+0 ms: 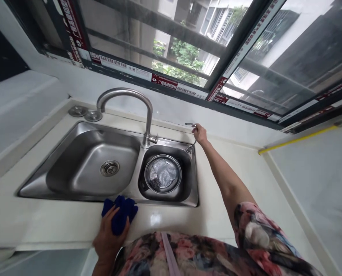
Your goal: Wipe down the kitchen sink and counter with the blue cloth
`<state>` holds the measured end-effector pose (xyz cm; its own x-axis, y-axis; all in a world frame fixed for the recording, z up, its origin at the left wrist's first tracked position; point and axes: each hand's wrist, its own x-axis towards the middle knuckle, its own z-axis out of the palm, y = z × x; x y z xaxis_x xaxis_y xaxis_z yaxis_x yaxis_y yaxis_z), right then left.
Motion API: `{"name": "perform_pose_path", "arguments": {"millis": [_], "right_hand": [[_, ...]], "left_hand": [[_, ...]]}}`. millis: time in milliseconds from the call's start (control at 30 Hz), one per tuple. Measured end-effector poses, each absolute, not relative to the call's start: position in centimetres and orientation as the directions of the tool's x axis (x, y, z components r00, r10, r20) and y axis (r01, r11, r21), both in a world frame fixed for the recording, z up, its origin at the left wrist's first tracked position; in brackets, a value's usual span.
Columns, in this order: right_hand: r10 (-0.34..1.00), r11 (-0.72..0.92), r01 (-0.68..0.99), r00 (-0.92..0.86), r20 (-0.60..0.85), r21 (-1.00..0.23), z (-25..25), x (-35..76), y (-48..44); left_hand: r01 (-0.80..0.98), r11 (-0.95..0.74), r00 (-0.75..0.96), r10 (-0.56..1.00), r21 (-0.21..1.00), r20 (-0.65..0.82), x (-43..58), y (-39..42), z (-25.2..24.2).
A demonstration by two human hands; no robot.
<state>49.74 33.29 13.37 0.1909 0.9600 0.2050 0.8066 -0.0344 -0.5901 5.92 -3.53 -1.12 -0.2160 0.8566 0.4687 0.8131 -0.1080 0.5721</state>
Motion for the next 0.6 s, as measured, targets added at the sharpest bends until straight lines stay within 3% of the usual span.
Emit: {"name": "perform_pose_path", "arguments": {"millis": [267, 400, 600], "right_hand": [[0.988, 0.135, 0.735, -0.045, 0.151, -0.665, 13.6, 50.1, 31.8], [0.990, 0.140, 0.712, -0.095, 0.102, -0.688, 13.7, 50.1, 31.2], [0.983, 0.174, 0.787, -0.102, 0.153, -0.592, 13.4, 50.5, 30.4]], "left_hand": [[0.789, -0.047, -0.260, 0.878, 0.612, 0.403, 6.0, -3.6, -0.9], [0.798, -0.055, -0.230, 0.892, 0.600, 0.388, 5.8, -3.5, -0.6], [0.786, -0.021, -0.258, 0.897, 0.617, 0.360, 5.9, -3.6, -0.6]]}}
